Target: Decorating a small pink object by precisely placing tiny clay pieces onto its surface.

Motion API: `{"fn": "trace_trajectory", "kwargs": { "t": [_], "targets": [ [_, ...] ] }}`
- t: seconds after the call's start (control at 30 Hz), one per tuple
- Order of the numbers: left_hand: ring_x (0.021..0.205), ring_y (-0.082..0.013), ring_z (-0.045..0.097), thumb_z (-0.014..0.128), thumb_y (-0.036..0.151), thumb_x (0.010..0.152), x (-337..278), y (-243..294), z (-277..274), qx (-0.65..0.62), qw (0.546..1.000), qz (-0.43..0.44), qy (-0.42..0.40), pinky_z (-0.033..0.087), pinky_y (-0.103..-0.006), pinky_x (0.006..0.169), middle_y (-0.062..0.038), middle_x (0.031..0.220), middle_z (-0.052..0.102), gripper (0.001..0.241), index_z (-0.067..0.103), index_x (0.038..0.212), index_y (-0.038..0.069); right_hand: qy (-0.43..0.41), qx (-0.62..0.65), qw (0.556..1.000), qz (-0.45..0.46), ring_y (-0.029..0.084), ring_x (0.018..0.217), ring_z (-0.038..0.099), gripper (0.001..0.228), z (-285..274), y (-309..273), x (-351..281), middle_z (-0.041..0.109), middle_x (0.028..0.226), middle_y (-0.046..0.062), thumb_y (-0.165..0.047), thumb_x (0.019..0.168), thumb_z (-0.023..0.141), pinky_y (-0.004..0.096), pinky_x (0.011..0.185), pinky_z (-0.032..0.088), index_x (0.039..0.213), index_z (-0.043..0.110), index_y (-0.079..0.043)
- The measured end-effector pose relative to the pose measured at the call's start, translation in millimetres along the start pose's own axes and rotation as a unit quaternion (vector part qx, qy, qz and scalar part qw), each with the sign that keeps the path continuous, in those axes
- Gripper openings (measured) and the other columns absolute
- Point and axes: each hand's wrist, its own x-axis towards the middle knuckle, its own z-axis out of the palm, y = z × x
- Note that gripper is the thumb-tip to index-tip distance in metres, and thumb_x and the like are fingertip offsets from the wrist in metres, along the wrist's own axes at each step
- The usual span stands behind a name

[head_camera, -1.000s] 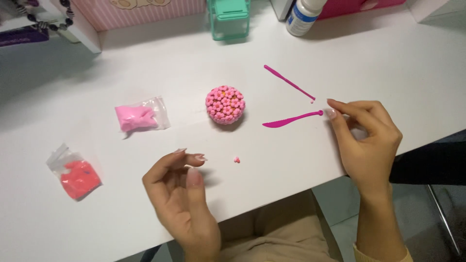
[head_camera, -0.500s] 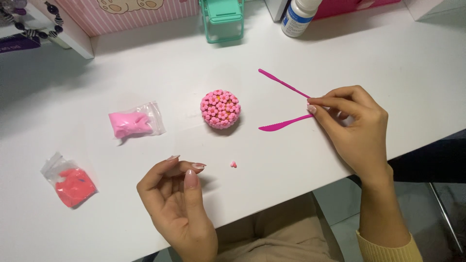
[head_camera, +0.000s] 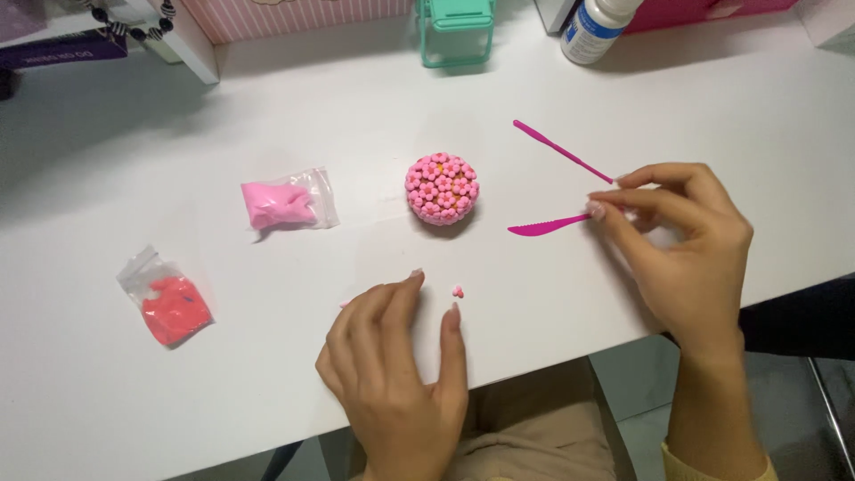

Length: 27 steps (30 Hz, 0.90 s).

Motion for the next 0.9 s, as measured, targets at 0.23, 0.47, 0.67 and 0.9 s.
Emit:
{"fn": "trace_trajectory", "kwargs": {
  "t": [0.23,0.47,0.67,0.9],
  "targets": [
    [0.123,-0.0224,0.061,0.062,0.043,0.099,-9.6,-3.1,-0.6,0.184,0.981,0.068,-0.004,0.038,-0.0391,0.096,-0.001,0.131,0.067,0.032,0.073,0.125,0.027,-0.027,0.105,0.992,0.061,0.018,0.104,0.064,0.008,44.2,-70.5,-31.2,0.065,0.111,0.008,-0.006,0.088,0.080,0.027,0.087,0.054,0.096,0.080,-0.008],
    [0.123,-0.0231,0.061,0.061,0.040,0.101,-7.9,-6.4,-0.5,0.171,0.981,0.090,-0.001,0.037,-0.0374,0.095,-0.004,0.132,0.068,0.030,0.073,0.126,0.028,-0.018,0.020,0.999,0.028,0.017,0.098,0.058,0.008,52.6,-73.9,-39.2,0.065,0.110,0.005,-0.010,0.087,0.083,0.030,0.091,0.048,0.094,0.081,-0.015],
    [0.122,-0.0228,0.062,0.062,0.040,0.101,-9.6,-6.7,-0.7,0.172,0.981,0.089,0.000,0.037,-0.0376,0.094,-0.003,0.132,0.069,0.027,0.073,0.123,0.031,-0.047,0.010,0.999,-0.003,0.016,0.087,0.053,0.017,47.1,-69.8,-43.3,0.066,0.120,0.008,-0.018,0.101,0.064,0.034,0.097,0.039,0.102,0.081,-0.019],
    [0.123,-0.0229,0.061,0.062,0.039,0.101,-9.8,-6.3,-0.6,0.168,0.981,0.094,-0.002,0.037,-0.0376,0.095,-0.003,0.132,0.069,0.026,0.073,0.123,0.032,-0.071,0.022,0.997,0.010,0.018,0.095,0.051,0.042,44.5,-73.4,-44.6,0.066,0.127,0.007,-0.023,0.110,0.039,0.037,0.101,0.036,0.108,0.081,-0.016]
  ]
}}
